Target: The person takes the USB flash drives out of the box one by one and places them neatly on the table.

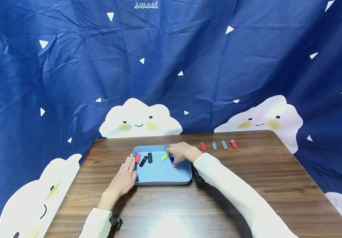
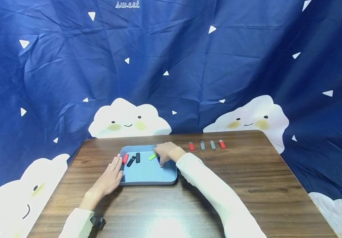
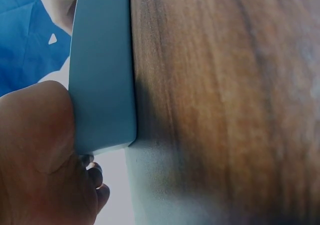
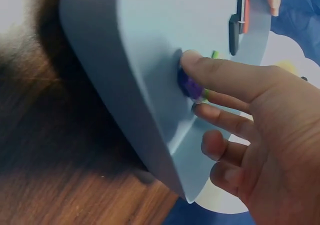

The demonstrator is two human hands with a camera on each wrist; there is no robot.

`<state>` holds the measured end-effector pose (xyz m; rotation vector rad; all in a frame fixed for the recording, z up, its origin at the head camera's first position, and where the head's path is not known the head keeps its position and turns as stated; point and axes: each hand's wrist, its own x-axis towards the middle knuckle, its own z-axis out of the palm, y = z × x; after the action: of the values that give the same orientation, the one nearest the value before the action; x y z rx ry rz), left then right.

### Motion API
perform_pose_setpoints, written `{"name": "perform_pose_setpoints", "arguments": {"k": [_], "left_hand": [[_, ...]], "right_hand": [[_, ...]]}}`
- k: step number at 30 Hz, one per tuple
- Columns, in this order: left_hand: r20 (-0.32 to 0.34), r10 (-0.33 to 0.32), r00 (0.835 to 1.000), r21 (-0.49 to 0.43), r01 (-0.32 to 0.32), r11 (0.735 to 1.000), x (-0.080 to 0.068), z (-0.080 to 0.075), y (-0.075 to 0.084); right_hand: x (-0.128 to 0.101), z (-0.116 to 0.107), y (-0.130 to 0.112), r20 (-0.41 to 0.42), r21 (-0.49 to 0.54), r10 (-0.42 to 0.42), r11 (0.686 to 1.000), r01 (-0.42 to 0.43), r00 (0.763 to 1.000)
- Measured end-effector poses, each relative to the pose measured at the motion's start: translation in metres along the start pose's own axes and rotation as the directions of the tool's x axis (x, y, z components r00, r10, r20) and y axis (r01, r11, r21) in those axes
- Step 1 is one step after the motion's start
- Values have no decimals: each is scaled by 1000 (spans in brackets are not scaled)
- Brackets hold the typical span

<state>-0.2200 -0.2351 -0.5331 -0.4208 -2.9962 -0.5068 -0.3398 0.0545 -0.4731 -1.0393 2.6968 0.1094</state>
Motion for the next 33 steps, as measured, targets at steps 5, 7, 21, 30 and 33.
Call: {"name": "perform_pose_setpoints", "arguments": {"k": [5, 7, 21, 30, 33], "left_hand": [[13, -11, 1000, -3, 11, 1000, 0, -1, -1], [10, -7, 1000, -9, 8, 1000, 0, -1, -1], [-13, 2, 1000, -17, -2, 1000, -1, -1, -1], [11, -6, 1000, -24, 6, 1000, 0, 3, -3], [5, 1, 1000, -22, -1, 1000, 1, 3, -4]], "right_hand": [[1, 5, 0, -16, -13, -15, 1000, 15, 1000], [2, 6, 0, -26, -14, -18, 1000, 18, 999], [-1, 6, 1, -35, -16, -31, 999, 30, 999], [-1, 7, 3, -52, -22, -44, 999, 43, 998], [-2, 5, 3, -62, -12, -43, 999, 43, 997]]}}
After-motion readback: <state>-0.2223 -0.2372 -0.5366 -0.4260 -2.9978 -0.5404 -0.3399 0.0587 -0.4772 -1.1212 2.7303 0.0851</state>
